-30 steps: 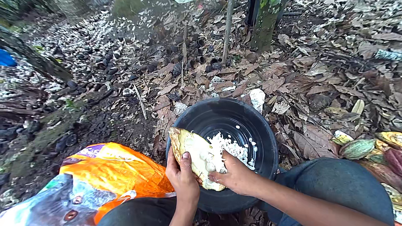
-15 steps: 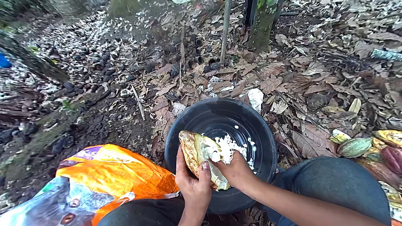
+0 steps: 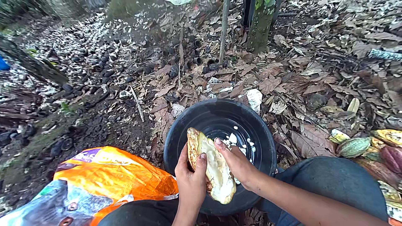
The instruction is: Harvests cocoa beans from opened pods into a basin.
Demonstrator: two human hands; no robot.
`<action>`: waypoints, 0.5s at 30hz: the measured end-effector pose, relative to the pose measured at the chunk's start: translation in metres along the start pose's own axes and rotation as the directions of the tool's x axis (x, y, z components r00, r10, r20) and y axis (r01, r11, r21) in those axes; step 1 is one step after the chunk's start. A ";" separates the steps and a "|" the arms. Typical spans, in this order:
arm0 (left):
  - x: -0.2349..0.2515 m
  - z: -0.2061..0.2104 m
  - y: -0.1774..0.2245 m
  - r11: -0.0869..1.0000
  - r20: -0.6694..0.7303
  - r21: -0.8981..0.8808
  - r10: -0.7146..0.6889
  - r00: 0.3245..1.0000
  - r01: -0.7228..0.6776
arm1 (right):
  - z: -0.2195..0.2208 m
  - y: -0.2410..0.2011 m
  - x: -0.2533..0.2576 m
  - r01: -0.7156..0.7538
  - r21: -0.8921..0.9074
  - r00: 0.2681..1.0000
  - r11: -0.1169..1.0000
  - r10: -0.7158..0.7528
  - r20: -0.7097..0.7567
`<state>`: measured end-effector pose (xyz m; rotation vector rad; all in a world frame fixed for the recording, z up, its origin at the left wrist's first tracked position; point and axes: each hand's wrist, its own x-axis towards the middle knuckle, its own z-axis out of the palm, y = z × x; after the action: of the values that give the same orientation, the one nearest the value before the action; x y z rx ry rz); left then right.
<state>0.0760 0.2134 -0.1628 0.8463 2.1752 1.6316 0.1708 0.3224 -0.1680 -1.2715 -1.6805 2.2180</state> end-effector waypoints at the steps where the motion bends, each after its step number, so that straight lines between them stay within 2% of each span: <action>1: 0.001 -0.001 0.000 0.999 0.017 -0.006 -0.049 0.999 0.049 | 0.000 0.000 0.000 -0.022 -0.005 1.000 1.000 0.022 0.020; 4: 0.004 -0.003 -0.004 0.992 0.034 -0.008 -0.125 0.992 0.125 | 0.004 0.010 -0.001 0.008 0.035 0.996 0.999 -0.012 0.094; 8: 0.007 -0.007 -0.003 0.986 0.024 -0.017 -0.165 0.986 0.166 | 0.008 0.023 0.000 0.126 0.065 0.964 0.990 -0.137 0.226; 11: 0.005 -0.008 -0.002 0.988 0.030 -0.008 -0.155 0.987 0.155 | 0.011 0.027 0.001 0.149 -0.001 0.973 0.989 -0.147 0.180; 15: -0.001 -0.002 -0.001 0.992 0.020 0.024 -0.122 0.992 0.121 | 0.013 0.027 0.004 0.147 -0.097 0.989 0.984 -0.145 0.031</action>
<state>0.0750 0.2110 -0.1627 0.7192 2.1887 1.5350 0.1705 0.3040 -0.1915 -1.1057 -1.8494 2.0989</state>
